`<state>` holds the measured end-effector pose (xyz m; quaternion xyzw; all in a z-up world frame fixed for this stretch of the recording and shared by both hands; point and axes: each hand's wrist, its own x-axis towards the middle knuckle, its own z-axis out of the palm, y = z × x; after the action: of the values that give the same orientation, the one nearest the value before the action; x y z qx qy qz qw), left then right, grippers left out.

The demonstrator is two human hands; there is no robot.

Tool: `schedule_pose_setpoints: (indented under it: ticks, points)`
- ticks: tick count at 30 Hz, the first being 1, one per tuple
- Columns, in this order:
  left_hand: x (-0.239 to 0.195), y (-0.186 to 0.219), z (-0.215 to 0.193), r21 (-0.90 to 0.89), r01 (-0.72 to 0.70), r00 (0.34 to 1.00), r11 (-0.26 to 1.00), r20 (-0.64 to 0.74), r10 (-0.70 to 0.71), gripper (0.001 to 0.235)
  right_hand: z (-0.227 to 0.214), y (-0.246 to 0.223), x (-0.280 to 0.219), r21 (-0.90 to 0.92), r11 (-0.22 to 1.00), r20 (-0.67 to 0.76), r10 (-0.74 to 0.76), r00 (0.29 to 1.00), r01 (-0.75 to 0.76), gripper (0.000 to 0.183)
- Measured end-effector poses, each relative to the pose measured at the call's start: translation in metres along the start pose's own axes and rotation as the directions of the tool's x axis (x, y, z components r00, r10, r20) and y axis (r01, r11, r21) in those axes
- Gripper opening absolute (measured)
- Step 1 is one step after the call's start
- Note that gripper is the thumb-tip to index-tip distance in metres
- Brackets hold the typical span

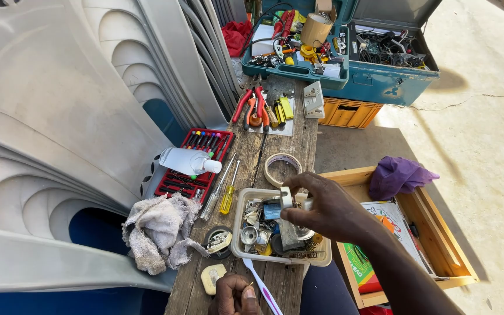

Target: The person disassembles a white electrical plug, searches through a container of small parts, and attempts to reassemble the plug using a screwdriver. They handle screws, a plug housing, and a toothbrush-like tool during the process.

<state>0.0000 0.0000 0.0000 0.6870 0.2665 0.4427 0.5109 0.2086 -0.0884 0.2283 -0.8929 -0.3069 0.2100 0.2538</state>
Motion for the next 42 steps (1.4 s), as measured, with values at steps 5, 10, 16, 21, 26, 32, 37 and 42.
schedule_pose_setpoints:
  ticks: [5, 10, 16, 21, 26, 32, 37, 42]
  points:
    - [0.001, 0.006, 0.001, -0.061, 0.012, 1.000, 0.998, 0.013, -0.011, 0.015, -0.008, 0.007, -0.004, -0.271, 0.962, 0.064, 0.047, 0.997, -0.028, 0.058]
    - [0.004, 0.013, 0.001, -0.076, 0.047, 0.999, 0.996, 0.031, -0.045, 0.017, 0.010, -0.004, 0.005, -0.143, 0.987, 0.076, 0.087, 0.993, -0.076, 0.067]
    - [0.003, 0.008, 0.004, -0.145, 0.021, 1.000, 0.989, 0.024, -0.018, 0.017, 0.006, 0.001, 0.008, -0.101, 0.995, 0.114, -0.016, 0.993, 0.027, 0.071]
    - [-0.002, 0.002, 0.001, -0.079, 0.065, 0.998, 0.995, 0.026, -0.063, 0.022, -0.019, 0.019, -0.013, -0.374, 0.925, 0.202, 0.159, 0.966, -0.074, 0.026]
    - [-0.015, -0.040, 0.004, -0.213, 0.089, 0.994, 0.973, 0.078, -0.073, 0.021, 0.002, 0.040, -0.010, -0.499, 0.866, 0.139, 0.105, 0.985, -0.022, 0.047]
    - [-0.010, -0.034, 0.002, -0.195, 0.115, 0.990, 0.974, 0.102, -0.097, 0.016, 0.004, 0.042, 0.022, -0.232, 0.910, 0.090, -0.332, 0.939, 0.344, 0.043]
    - [-0.016, -0.063, 0.000, -0.224, 0.093, 0.992, 0.970, 0.107, -0.070, 0.019, -0.015, 0.027, 0.019, -0.238, 0.945, 0.108, -0.206, 0.973, 0.226, 0.035]
    - [-0.013, -0.048, 0.000, -0.194, 0.087, 0.992, 0.977, 0.103, -0.068, 0.019, -0.028, 0.053, 0.001, 0.043, 0.984, 0.112, -0.175, 0.978, 0.171, 0.021]
